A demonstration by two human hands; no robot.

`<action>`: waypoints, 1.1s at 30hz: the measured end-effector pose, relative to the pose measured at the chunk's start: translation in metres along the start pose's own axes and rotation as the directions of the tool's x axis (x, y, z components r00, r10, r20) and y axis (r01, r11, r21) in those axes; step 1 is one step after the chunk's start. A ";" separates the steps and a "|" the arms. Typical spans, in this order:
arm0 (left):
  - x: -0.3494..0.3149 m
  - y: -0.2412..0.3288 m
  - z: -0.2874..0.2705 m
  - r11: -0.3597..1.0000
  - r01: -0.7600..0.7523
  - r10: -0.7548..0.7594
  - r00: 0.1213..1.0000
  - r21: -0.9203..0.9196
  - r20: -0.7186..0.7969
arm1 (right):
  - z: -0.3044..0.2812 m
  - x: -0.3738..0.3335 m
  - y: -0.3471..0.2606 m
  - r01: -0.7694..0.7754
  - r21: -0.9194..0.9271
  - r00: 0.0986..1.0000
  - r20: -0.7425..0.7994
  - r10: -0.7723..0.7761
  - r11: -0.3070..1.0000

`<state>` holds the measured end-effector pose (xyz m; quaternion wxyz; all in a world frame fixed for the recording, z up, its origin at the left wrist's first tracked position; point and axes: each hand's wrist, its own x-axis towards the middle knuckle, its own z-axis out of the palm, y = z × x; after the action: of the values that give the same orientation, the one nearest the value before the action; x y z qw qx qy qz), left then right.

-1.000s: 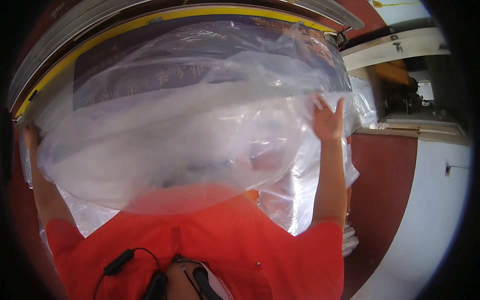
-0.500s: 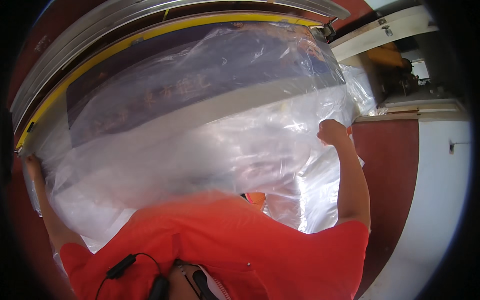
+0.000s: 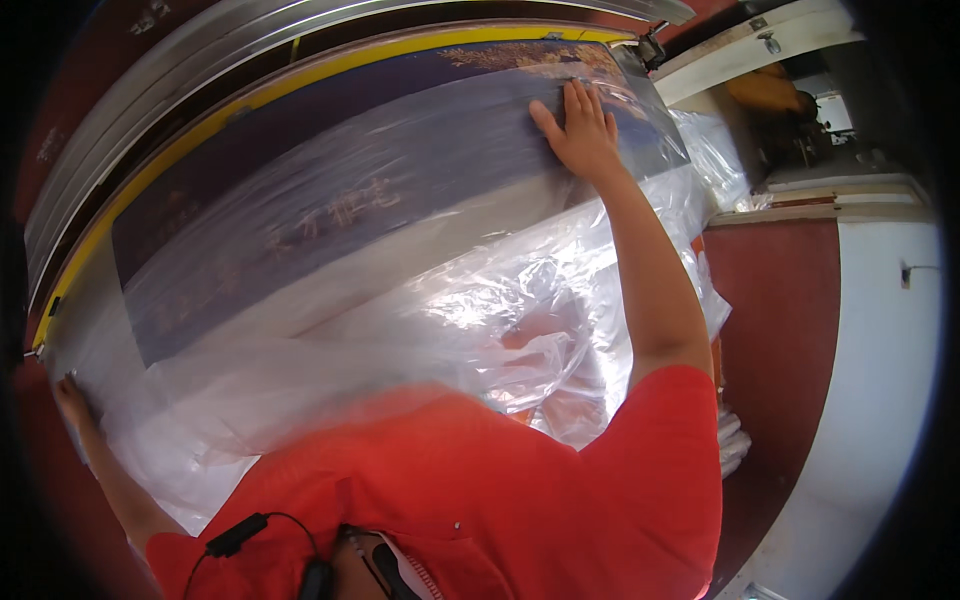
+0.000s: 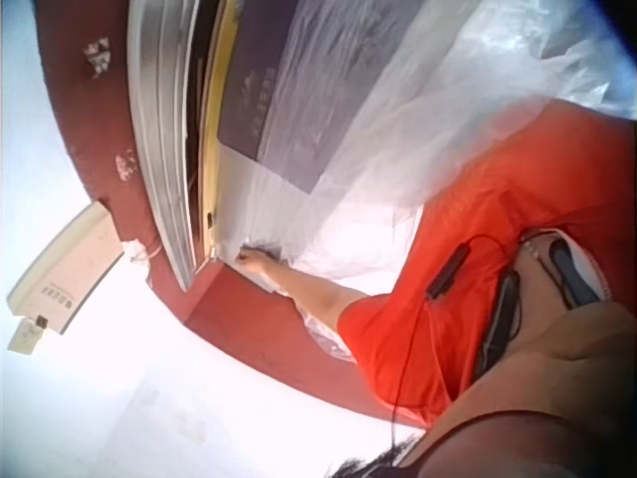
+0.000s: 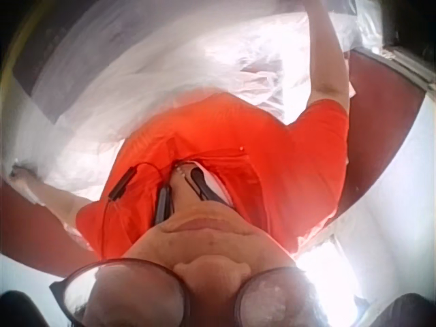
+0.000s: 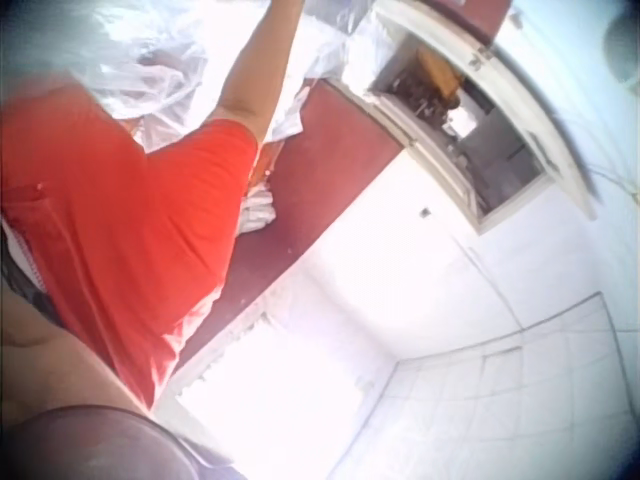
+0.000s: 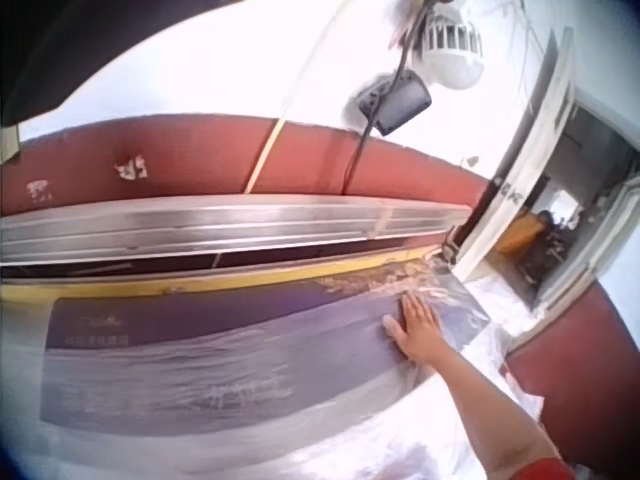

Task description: The person wraps a large rectangular object with a clear plastic sheet. They repeatedly lift the plastic, smooth it over the surface, and fold the edges to cover the item completely.

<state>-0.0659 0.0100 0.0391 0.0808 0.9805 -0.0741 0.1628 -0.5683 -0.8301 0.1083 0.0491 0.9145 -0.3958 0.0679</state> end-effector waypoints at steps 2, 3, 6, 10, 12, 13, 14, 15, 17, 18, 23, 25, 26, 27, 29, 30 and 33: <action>0.001 -0.008 -0.005 0.999 -0.012 0.013 1.000 0.039 -0.004 | -0.002 0.014 -0.002 0.019 0.028 0.998 -0.052 -0.017 0.999; 0.000 -0.011 -0.005 0.998 0.000 0.002 0.999 0.058 -0.034 | 0.001 0.016 0.001 0.019 0.032 0.997 -0.081 -0.017 0.999; -0.006 0.004 -0.006 0.994 0.012 -0.009 1.000 0.111 -0.030 | 0.011 0.018 0.006 0.021 -0.006 0.989 -0.147 -0.021 1.000; -0.009 0.011 -0.008 1.000 0.017 -0.017 0.999 0.012 -0.034 | -0.004 0.047 0.029 -0.001 0.023 0.982 -0.191 0.005 1.000; 0.003 -0.013 -0.007 0.989 0.063 -0.047 0.992 -0.135 0.117 | 0.000 0.064 0.048 -0.036 0.079 0.965 -0.256 0.055 0.996; 0.012 -0.025 -0.007 0.976 0.090 -0.051 0.980 -0.200 0.194 | 0.008 0.066 0.054 -0.055 0.082 0.945 -0.317 0.079 0.995; 0.016 -0.033 -0.005 0.972 0.114 -0.074 0.978 -0.204 0.193 | 0.011 0.066 0.053 -0.072 0.082 0.922 -0.375 0.098 0.994; 0.019 -0.040 -0.002 0.968 0.137 -0.097 0.977 -0.209 0.192 | 0.012 0.065 0.051 -0.047 0.100 0.931 -0.356 0.080 0.994; 0.021 -0.112 -0.067 0.912 0.177 -0.123 0.978 -0.369 0.166 | 0.031 0.078 0.037 0.051 0.243 0.949 -0.313 0.028 0.969; 0.025 -0.111 -0.063 0.925 0.202 -0.160 0.975 -0.323 0.152 | 0.031 0.078 0.035 0.079 0.072 0.923 -0.382 -0.045 0.994; 0.060 0.069 -0.026 0.898 0.318 -0.340 0.940 -0.305 -0.023 | -0.027 0.074 0.050 -0.131 0.909 0.938 -0.015 0.346 0.395; 0.070 -0.060 -0.054 0.987 0.135 -0.122 0.982 0.085 -0.145 | 0.009 0.092 0.047 -0.031 0.699 0.965 -0.166 0.204 0.714; 0.075 -0.039 -0.007 0.970 0.219 -0.200 0.966 0.103 -0.164 | 0.021 0.083 0.055 0.009 0.410 0.937 -0.322 0.136 0.912; 0.079 -0.011 0.035 0.947 0.297 -0.273 0.945 0.120 -0.179 | 0.013 0.082 0.061 -0.015 0.359 0.918 -0.365 0.155 0.933; 0.098 -0.058 0.019 0.731 -0.012 0.229 0.946 0.682 -0.229 | 0.027 0.109 0.052 0.012 0.366 0.891 -0.426 0.156 0.931; 0.108 -0.070 0.016 0.466 -0.130 0.458 0.882 0.875 -0.113 | 0.032 0.121 0.053 -0.053 0.403 0.911 -0.356 0.210 0.914; 0.135 -0.023 0.071 0.377 -0.221 0.244 0.961 0.899 0.133 | 0.012 0.160 0.056 -0.189 0.449 0.929 -0.208 0.308 0.874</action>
<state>0.0864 0.0030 0.0145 -0.4845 0.8452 -0.1101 0.1971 -0.4997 -0.9850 0.1248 -0.1044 0.8261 -0.4762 0.2826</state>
